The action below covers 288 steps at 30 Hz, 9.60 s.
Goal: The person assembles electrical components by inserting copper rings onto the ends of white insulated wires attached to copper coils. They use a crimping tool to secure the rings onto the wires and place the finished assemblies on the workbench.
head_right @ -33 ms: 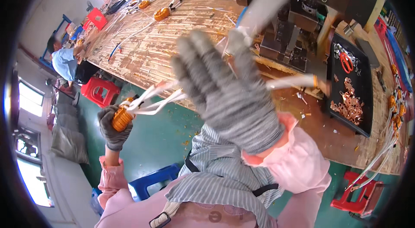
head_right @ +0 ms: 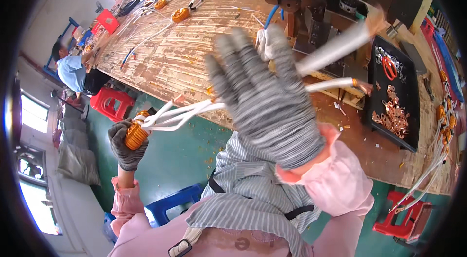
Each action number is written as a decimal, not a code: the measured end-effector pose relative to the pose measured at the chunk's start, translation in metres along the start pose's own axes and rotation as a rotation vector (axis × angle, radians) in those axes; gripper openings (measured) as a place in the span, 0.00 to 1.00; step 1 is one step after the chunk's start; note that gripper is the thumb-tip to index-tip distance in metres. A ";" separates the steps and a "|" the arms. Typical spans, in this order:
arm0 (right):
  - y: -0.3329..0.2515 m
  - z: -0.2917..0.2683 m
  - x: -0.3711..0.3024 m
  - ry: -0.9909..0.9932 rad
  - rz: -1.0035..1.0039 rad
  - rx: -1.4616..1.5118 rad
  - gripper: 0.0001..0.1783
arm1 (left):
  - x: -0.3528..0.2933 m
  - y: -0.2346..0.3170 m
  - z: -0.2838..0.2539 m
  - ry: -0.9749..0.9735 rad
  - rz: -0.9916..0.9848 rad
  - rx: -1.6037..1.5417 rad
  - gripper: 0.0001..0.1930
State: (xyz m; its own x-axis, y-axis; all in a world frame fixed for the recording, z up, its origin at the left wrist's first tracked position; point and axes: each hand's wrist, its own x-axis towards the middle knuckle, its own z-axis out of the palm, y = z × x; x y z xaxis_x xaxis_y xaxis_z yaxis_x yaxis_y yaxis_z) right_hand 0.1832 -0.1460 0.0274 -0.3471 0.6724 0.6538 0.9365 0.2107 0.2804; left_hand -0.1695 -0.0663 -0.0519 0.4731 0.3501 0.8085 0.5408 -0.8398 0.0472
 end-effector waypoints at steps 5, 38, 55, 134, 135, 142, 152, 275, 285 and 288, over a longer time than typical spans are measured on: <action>0.029 0.005 -0.055 -0.542 0.207 0.124 0.27 | 0.008 -0.008 0.003 -0.080 0.189 0.010 0.33; 0.052 0.043 -0.147 -0.502 0.323 -0.017 0.18 | 0.144 0.023 0.252 -0.919 0.282 -0.462 0.14; 0.082 0.049 -0.140 -0.448 0.378 -0.111 0.16 | 0.138 0.003 0.267 -1.355 0.041 -0.420 0.39; 0.033 0.035 -0.218 0.177 1.516 1.345 0.07 | 0.140 0.161 0.276 -1.284 0.340 -1.029 0.14; 0.028 0.039 -0.217 0.197 1.498 1.350 0.07 | 0.140 0.163 0.273 -1.269 0.300 -1.019 0.13; 0.012 0.049 -0.216 0.217 1.494 1.449 0.08 | 0.134 0.160 0.280 -1.222 0.216 -1.170 0.13; 0.013 0.047 -0.205 0.251 1.619 1.699 0.08 | 0.130 0.172 0.274 -1.059 0.268 -1.009 0.12; 0.168 0.093 -0.113 0.081 1.132 1.480 0.14 | 0.249 0.052 0.300 -0.947 0.342 -0.721 0.10; 0.183 0.059 -0.153 0.391 1.203 1.080 0.11 | 0.247 0.042 0.306 -0.869 0.559 -0.628 0.11; 0.187 0.053 -0.178 0.450 1.314 0.973 0.10 | 0.251 0.052 0.301 -0.956 0.424 -0.631 0.11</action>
State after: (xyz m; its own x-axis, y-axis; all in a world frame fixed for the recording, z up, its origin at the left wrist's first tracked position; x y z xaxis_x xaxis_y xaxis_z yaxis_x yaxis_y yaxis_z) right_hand 0.4226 -0.1881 -0.0738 0.8072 0.5310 0.2578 0.2056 0.1564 -0.9660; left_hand 0.1866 0.1022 -0.0233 0.9946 -0.0601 0.0846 -0.0877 -0.9226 0.3758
